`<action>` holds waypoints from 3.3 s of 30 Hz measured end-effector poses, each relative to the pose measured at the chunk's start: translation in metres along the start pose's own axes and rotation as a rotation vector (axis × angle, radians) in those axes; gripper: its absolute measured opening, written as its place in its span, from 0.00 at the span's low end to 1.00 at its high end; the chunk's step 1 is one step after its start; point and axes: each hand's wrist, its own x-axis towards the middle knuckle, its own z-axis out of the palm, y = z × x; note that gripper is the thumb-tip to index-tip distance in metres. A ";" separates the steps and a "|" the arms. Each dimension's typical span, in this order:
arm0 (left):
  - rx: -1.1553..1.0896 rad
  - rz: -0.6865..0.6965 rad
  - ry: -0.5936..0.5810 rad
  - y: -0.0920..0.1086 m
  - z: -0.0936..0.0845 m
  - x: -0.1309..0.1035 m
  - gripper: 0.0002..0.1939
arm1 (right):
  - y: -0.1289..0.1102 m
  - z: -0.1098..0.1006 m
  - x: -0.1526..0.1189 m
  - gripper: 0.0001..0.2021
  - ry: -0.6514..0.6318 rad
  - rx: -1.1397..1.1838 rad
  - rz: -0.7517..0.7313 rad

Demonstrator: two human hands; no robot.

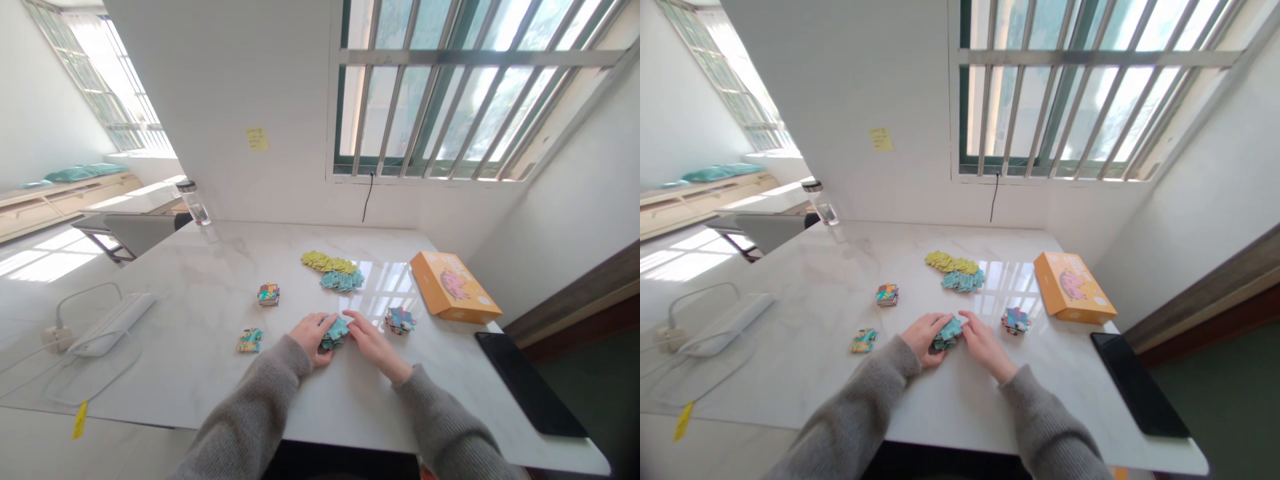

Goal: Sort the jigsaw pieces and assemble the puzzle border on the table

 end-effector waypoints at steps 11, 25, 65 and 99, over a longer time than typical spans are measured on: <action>-0.016 -0.011 0.065 0.003 -0.017 0.001 0.30 | -0.023 -0.008 -0.006 0.36 -0.118 -0.147 -0.327; 0.054 -0.343 0.153 -0.003 0.000 0.010 0.16 | -0.018 0.009 0.011 0.25 -0.027 -0.132 -0.061; -0.242 0.199 0.448 0.026 -0.013 0.005 0.18 | -0.023 -0.012 -0.001 0.14 0.189 0.215 -0.264; -0.076 0.107 0.369 0.034 -0.032 -0.011 0.11 | -0.021 -0.014 -0.003 0.21 0.307 0.147 -0.322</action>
